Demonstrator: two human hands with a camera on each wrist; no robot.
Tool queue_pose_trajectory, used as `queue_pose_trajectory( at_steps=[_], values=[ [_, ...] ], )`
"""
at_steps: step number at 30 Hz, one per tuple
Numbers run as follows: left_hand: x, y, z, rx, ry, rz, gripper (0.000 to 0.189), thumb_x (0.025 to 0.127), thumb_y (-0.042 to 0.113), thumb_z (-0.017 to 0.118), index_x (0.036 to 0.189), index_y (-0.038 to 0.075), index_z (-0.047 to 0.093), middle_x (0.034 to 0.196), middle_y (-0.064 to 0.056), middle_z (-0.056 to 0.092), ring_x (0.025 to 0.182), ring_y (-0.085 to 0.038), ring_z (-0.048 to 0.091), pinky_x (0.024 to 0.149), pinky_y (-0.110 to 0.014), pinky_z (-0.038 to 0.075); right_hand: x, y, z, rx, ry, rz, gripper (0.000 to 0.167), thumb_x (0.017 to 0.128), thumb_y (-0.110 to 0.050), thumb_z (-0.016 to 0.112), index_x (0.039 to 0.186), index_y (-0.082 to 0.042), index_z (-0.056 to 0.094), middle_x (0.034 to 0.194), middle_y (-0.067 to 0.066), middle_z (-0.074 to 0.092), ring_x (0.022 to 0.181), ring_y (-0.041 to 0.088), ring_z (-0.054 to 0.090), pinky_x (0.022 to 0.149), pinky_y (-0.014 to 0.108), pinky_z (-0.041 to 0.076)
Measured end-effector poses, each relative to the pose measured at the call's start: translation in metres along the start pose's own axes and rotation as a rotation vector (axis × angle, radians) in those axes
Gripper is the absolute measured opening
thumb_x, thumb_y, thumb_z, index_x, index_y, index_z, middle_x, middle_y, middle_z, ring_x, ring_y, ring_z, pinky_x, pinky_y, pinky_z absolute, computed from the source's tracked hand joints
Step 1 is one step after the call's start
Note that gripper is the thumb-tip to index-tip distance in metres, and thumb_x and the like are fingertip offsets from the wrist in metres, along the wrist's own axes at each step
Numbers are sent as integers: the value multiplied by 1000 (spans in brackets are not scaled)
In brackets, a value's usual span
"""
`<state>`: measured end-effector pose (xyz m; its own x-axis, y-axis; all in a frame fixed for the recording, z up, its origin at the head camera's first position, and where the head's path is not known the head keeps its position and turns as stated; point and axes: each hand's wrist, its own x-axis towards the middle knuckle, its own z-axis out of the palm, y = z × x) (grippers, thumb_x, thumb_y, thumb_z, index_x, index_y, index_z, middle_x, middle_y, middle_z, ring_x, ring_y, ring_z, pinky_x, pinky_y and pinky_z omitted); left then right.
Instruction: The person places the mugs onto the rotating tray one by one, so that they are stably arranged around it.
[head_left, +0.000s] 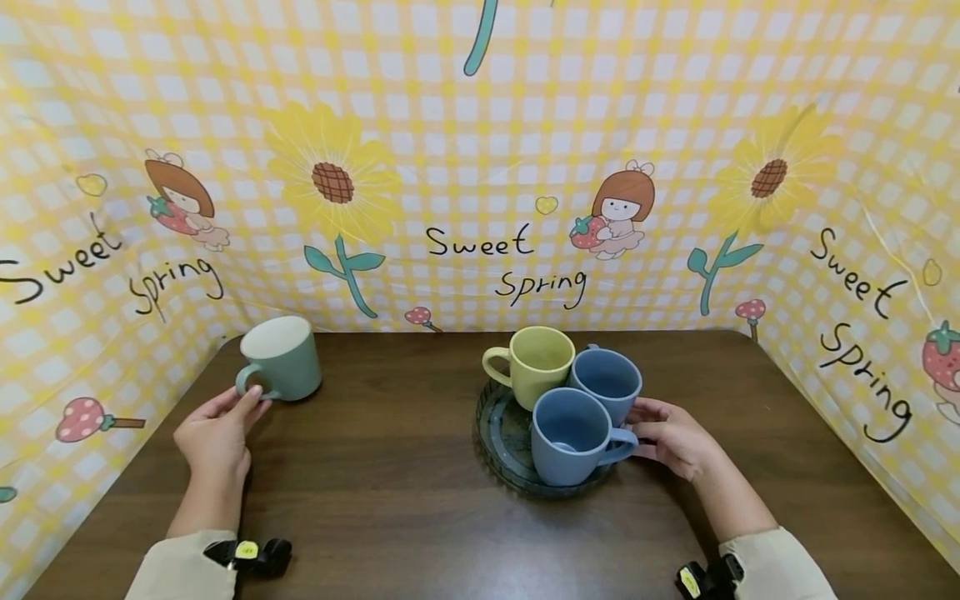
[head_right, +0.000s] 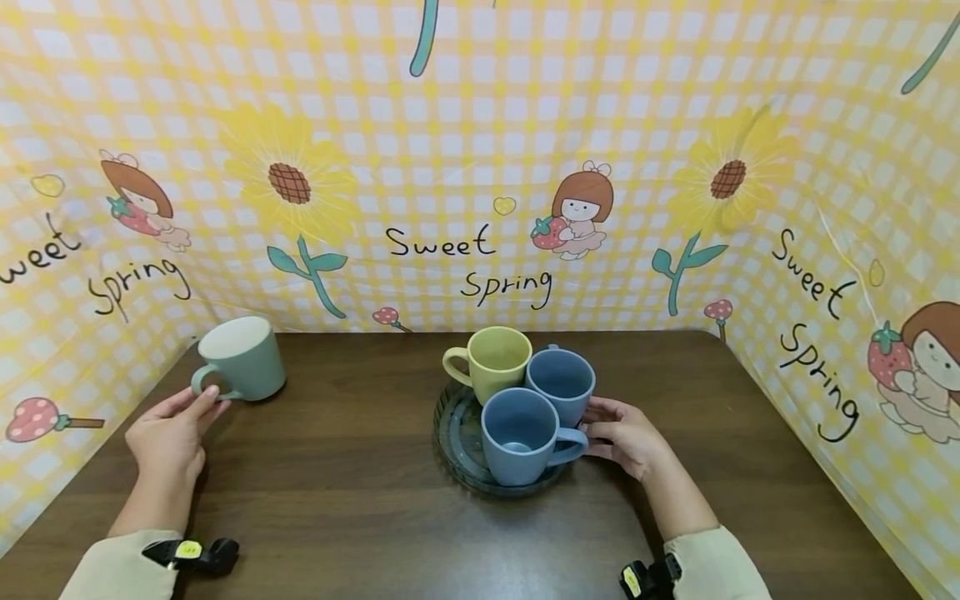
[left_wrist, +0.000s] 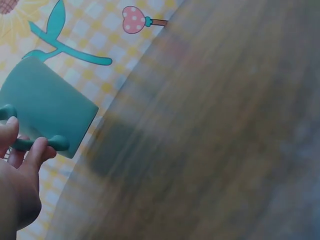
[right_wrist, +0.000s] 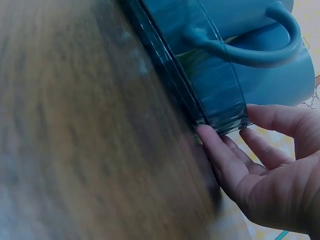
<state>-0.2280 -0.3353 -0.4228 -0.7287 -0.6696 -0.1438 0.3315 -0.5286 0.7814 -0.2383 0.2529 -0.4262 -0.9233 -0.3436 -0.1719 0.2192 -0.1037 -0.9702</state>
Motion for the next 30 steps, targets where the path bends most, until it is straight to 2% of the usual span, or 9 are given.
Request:
queue_pose_trajectory(
  at_steps=[3,9,22,30],
  values=[
    [-3,0,2,-4,-24,5,26,64,-19,81,87,-9,74,81,-14,72,67,-22,72,59,-35,60,-1,-1,1,10,0,-4,38,91,7,55,128,-4,54,109,2,64,95,17,62,85,37,58],
    [-9,-1,4,-21,-48,-4,25,64,-22,79,85,-10,73,76,-13,71,64,-23,71,57,-36,60,-2,-2,4,15,7,-4,47,90,8,56,136,4,46,112,4,62,96,17,61,85,37,57],
    [-19,-3,8,17,-92,-13,23,68,-22,76,88,-11,73,77,-12,71,65,-22,71,59,-36,60,-6,1,5,36,28,-2,42,89,9,55,129,-1,52,110,4,63,93,18,62,85,38,57],
    [-27,-4,10,5,-120,-7,20,70,-23,74,85,-10,73,79,-14,71,66,-23,72,59,-37,60,-8,1,9,21,24,-10,45,89,10,55,132,2,48,111,5,63,94,18,60,84,37,57]
  ],
)
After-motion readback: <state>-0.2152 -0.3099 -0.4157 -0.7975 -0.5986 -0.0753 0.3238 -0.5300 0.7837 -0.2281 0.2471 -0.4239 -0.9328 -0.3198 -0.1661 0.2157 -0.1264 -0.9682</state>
